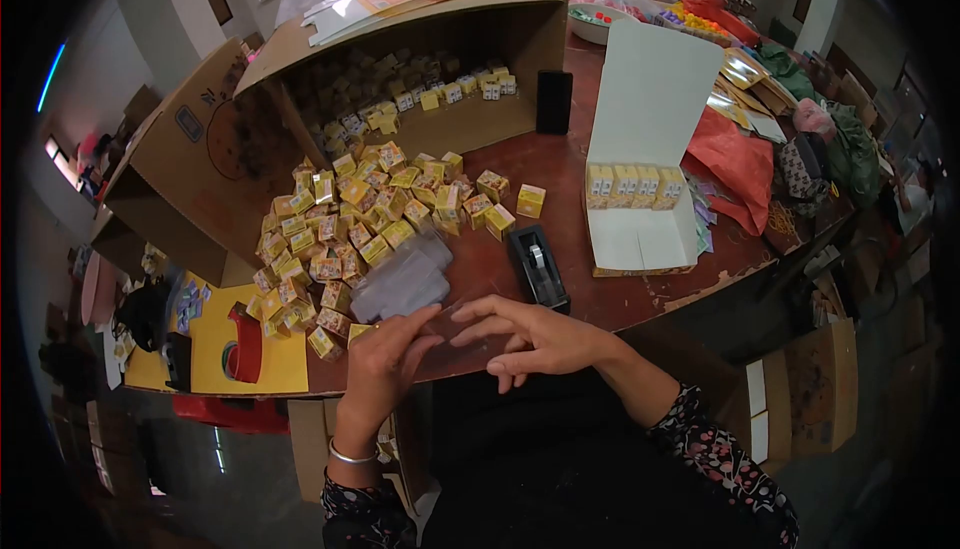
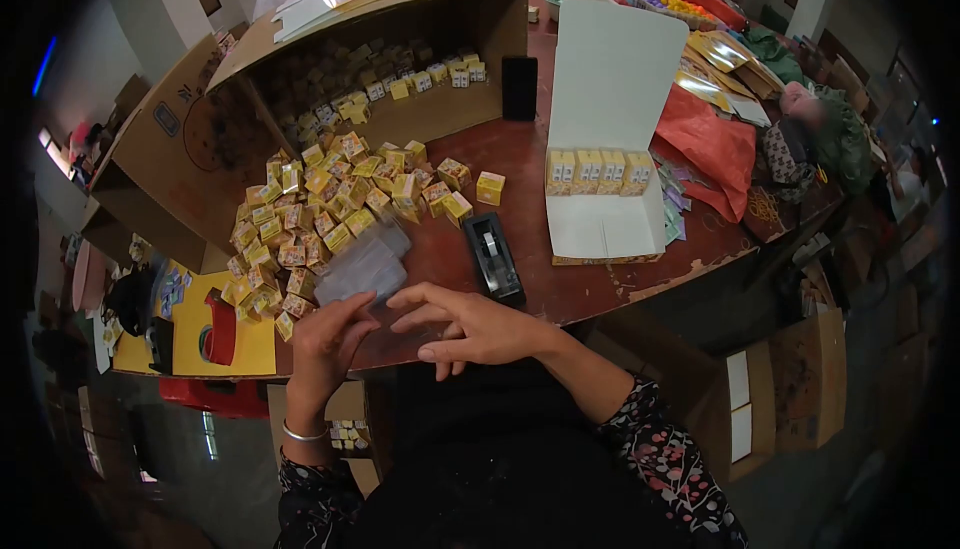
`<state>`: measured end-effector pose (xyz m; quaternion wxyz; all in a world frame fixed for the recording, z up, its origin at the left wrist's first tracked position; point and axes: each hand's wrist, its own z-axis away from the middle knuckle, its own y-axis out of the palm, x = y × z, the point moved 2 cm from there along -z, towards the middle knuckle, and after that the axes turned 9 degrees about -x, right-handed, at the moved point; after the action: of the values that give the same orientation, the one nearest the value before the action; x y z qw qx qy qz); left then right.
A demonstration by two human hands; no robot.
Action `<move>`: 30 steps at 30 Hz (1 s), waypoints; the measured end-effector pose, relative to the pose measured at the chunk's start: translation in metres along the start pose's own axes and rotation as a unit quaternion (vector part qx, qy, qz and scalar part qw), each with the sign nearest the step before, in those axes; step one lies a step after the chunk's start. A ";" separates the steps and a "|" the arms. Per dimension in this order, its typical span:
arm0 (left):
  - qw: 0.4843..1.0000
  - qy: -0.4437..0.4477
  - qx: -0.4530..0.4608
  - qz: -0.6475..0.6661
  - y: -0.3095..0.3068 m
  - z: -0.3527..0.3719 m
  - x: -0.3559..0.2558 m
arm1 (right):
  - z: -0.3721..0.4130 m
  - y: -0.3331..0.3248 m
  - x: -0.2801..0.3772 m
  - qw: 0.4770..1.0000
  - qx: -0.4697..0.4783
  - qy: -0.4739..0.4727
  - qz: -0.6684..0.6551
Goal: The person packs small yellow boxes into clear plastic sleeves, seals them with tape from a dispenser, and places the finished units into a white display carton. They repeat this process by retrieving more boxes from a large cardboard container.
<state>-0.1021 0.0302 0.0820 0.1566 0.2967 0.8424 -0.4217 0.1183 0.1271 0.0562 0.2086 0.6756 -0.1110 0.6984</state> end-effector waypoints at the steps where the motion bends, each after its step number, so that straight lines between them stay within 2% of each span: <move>1: 0.999 -0.033 0.022 0.027 0.001 0.005 0.000 | 0.004 0.000 -0.003 1.000 0.005 0.005 -0.018; 4: 0.994 0.055 0.039 -0.082 0.017 0.006 -0.004 | 0.013 0.003 -0.019 0.995 0.016 0.029 -0.093; 7: 0.980 0.043 0.114 -0.158 0.035 0.025 -0.022 | 0.020 -0.001 -0.026 0.991 -0.031 0.046 -0.123; 10: 0.988 0.026 0.101 -0.115 0.047 0.044 -0.017 | 0.022 0.005 -0.032 0.994 -0.015 0.032 -0.105; 13: 0.994 -0.040 0.083 -0.055 0.056 0.053 -0.019 | 0.023 0.001 -0.031 0.994 -0.018 0.031 -0.106; 15: 0.988 -0.135 0.033 0.073 0.053 0.056 -0.016 | 0.034 -0.006 -0.019 0.980 -0.174 -0.086 0.033; 16: 0.974 -0.183 0.007 0.136 0.052 0.059 -0.015 | 0.040 -0.010 -0.014 0.939 -0.310 -0.147 0.040; 18: 0.923 -0.274 -0.036 0.268 0.053 0.065 -0.014 | 0.049 -0.029 -0.025 0.890 -0.398 -0.224 -0.017; 19: 0.887 -0.315 -0.058 0.332 0.057 0.067 -0.014 | 0.052 -0.028 -0.027 0.888 -0.422 -0.185 0.014; 21: 0.853 -0.350 -0.067 0.381 0.068 0.073 -0.016 | 0.044 -0.017 -0.044 0.912 -0.373 -0.171 -0.023; 22: 0.834 -0.368 -0.070 0.406 0.075 0.075 -0.018 | 0.043 -0.011 -0.053 0.929 -0.339 -0.130 -0.074; 25: 0.805 -0.363 -0.034 0.468 0.095 0.076 -0.024 | 0.038 -0.003 -0.074 0.938 -0.323 -0.116 -0.058; 26: 0.810 -0.354 0.010 0.468 0.092 0.078 -0.026 | 0.037 -0.005 -0.074 0.935 -0.330 -0.122 -0.041; 29: 0.791 -0.351 0.056 0.499 0.087 0.093 -0.016 | 0.036 -0.003 -0.073 0.946 -0.305 -0.085 -0.067; 30: 0.760 -0.356 0.071 0.539 0.083 0.092 -0.015 | 0.033 -0.002 -0.074 0.947 -0.301 -0.084 -0.071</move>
<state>-0.0368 -0.0101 -0.0161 0.6250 0.5409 0.3942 -0.4018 0.1489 0.1043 -0.0149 0.4407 0.6441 -0.2851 0.5565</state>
